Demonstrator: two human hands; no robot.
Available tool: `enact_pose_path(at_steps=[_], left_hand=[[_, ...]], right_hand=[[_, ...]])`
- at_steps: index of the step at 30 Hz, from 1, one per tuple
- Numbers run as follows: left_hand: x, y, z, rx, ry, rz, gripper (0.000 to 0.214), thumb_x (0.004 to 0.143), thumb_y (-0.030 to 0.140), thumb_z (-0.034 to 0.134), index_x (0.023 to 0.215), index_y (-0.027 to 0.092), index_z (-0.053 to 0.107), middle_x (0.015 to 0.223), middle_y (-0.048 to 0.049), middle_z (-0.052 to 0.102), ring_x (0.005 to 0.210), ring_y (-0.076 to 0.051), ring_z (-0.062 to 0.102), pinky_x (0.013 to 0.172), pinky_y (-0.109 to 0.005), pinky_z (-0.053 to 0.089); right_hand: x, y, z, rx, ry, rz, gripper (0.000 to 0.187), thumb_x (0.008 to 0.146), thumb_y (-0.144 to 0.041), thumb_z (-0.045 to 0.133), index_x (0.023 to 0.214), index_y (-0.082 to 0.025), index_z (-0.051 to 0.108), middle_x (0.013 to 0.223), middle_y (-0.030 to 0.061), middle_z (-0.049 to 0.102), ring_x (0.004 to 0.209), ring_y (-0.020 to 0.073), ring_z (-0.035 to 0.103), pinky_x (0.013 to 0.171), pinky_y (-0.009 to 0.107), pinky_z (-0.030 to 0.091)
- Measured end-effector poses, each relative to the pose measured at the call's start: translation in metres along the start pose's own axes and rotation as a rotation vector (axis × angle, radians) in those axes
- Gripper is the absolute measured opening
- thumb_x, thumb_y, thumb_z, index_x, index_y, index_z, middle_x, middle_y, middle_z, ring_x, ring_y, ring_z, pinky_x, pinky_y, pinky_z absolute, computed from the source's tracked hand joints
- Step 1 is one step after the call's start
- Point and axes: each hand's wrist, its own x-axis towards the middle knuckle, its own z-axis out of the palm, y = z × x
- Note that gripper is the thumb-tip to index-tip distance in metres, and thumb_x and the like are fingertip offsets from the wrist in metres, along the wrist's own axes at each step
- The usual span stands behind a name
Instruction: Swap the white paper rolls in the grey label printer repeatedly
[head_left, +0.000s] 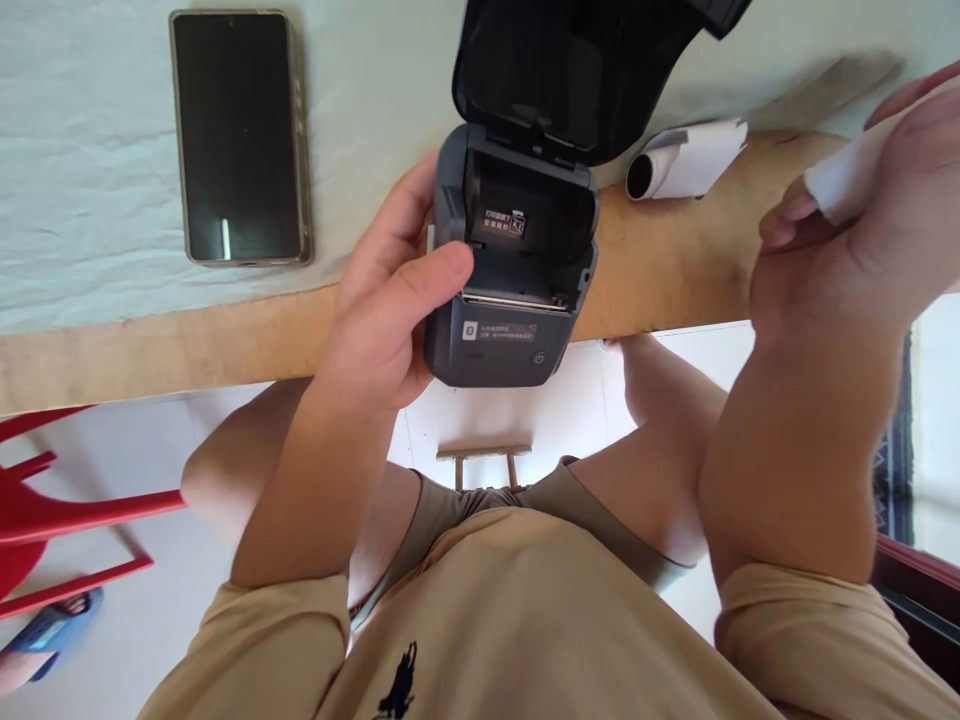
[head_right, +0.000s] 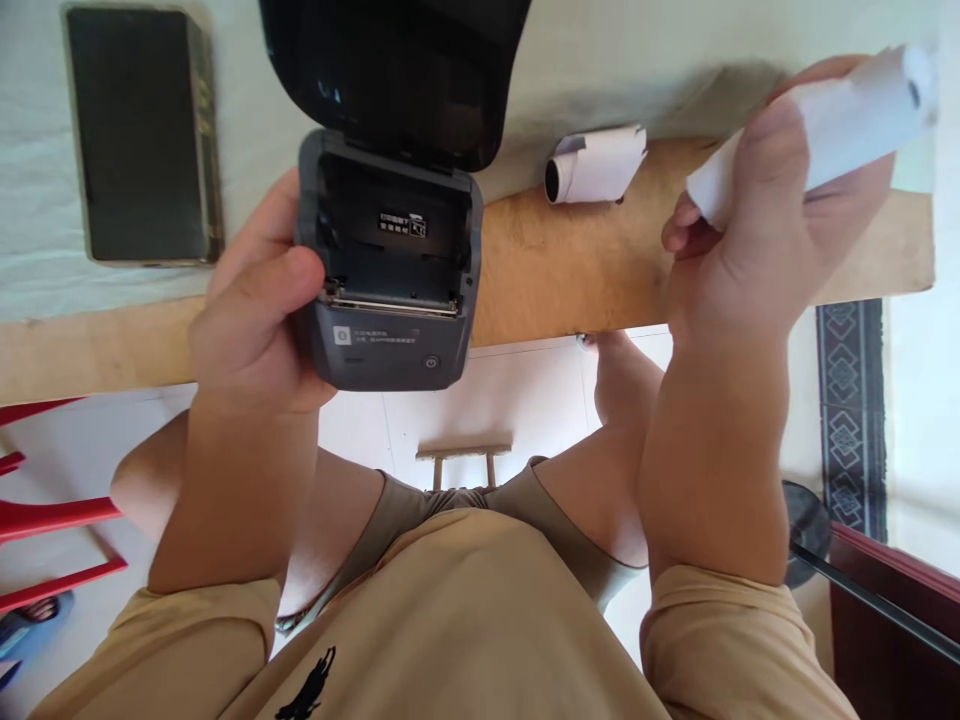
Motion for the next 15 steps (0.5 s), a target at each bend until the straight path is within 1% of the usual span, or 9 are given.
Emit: enact_pose_path(at_steps=[2, 3, 4, 5, 7, 10, 12, 13, 15], left_hand=[[0.001, 0.001, 0.002, -0.006, 0.005, 0.001, 0.041, 0.073, 0.016, 0.039, 0.113, 0.012, 0.034, 0.098, -0.0053, 0.048, 0.104, -0.019, 0.046, 0.089, -0.040, 0.042], [0.001, 0.001, 0.003, -0.004, 0.010, 0.000, 0.040, 0.073, 0.015, 0.038, 0.113, 0.012, 0.034, 0.098, -0.0053, 0.049, 0.104, -0.019, 0.046, 0.089, -0.040, 0.042], [0.001, 0.002, 0.005, 0.001, 0.016, -0.004, 0.039, 0.074, 0.014, 0.037, 0.112, 0.012, 0.035, 0.097, -0.0053, 0.049, 0.104, -0.019, 0.046, 0.088, -0.040, 0.043], [0.001, 0.003, 0.006, 0.008, 0.023, -0.011, 0.037, 0.074, 0.013, 0.036, 0.111, 0.013, 0.036, 0.097, -0.0053, 0.050, 0.104, -0.019, 0.047, 0.087, -0.040, 0.044], [0.001, 0.003, 0.007, 0.024, 0.033, -0.031, 0.035, 0.074, 0.014, 0.037, 0.109, 0.015, 0.039, 0.097, -0.0047, 0.051, 0.102, -0.020, 0.048, 0.085, -0.039, 0.045], [0.002, 0.003, 0.008, 0.047, 0.045, -0.027, 0.035, 0.073, 0.018, 0.040, 0.108, 0.018, 0.041, 0.095, -0.0044, 0.054, 0.103, -0.021, 0.049, 0.085, -0.039, 0.045], [0.002, 0.002, 0.008, 0.052, 0.049, -0.007, 0.035, 0.073, 0.018, 0.039, 0.108, 0.017, 0.041, 0.093, -0.0045, 0.054, 0.105, -0.021, 0.047, 0.086, -0.038, 0.044], [0.002, 0.001, 0.008, 0.058, 0.049, -0.001, 0.035, 0.073, 0.018, 0.038, 0.107, 0.016, 0.041, 0.093, -0.0042, 0.054, 0.106, -0.021, 0.047, 0.085, -0.037, 0.045], [0.002, 0.001, 0.008, 0.070, 0.045, 0.000, 0.033, 0.073, 0.017, 0.036, 0.106, 0.017, 0.041, 0.093, -0.0032, 0.055, 0.107, -0.020, 0.046, 0.084, -0.034, 0.046]], right_hand=[[-0.003, 0.001, -0.003, -0.117, 0.030, -0.077, 0.038, 0.071, -0.049, 0.028, 0.094, -0.019, 0.026, 0.089, -0.0014, 0.038, 0.055, -0.0089, 0.035, 0.048, 0.011, 0.031], [-0.004, 0.001, -0.005, -0.184, 0.031, -0.120, 0.040, 0.070, -0.048, 0.032, 0.095, -0.017, 0.030, 0.086, -0.0002, 0.040, 0.060, -0.0080, 0.037, 0.056, 0.013, 0.036], [-0.004, 0.002, -0.007, -0.250, 0.033, -0.167, 0.042, 0.068, -0.046, 0.037, 0.094, -0.014, 0.036, 0.085, 0.0009, 0.041, 0.065, -0.0073, 0.038, 0.064, 0.013, 0.038], [-0.004, 0.003, -0.009, -0.312, 0.038, -0.207, 0.043, 0.064, -0.044, 0.043, 0.093, -0.012, 0.040, 0.087, 0.0020, 0.041, 0.069, -0.0068, 0.037, 0.068, 0.013, 0.037], [-0.001, 0.008, -0.013, -0.415, 0.053, -0.251, 0.045, 0.057, -0.036, 0.052, 0.093, -0.011, 0.044, 0.091, 0.0027, 0.042, 0.074, -0.0058, 0.036, 0.067, 0.011, 0.033], [0.004, 0.021, -0.018, -0.533, 0.034, -0.219, 0.049, 0.053, -0.030, 0.054, 0.099, -0.016, 0.041, 0.090, 0.0013, 0.044, 0.070, -0.0056, 0.035, 0.057, 0.009, 0.027], [0.006, 0.026, -0.020, -0.591, 0.013, -0.201, 0.048, 0.055, -0.028, 0.052, 0.099, -0.018, 0.039, 0.091, 0.0011, 0.045, 0.070, -0.0047, 0.036, 0.058, 0.010, 0.028], [0.006, 0.026, -0.021, -0.614, 0.009, -0.204, 0.048, 0.055, -0.029, 0.052, 0.100, -0.018, 0.038, 0.094, 0.0018, 0.044, 0.074, -0.0031, 0.039, 0.059, 0.011, 0.029], [0.004, 0.022, -0.024, -0.656, 0.034, -0.230, 0.052, 0.056, -0.035, 0.051, 0.104, -0.019, 0.036, 0.102, 0.0032, 0.040, 0.089, 0.0032, 0.042, 0.066, 0.014, 0.034]])
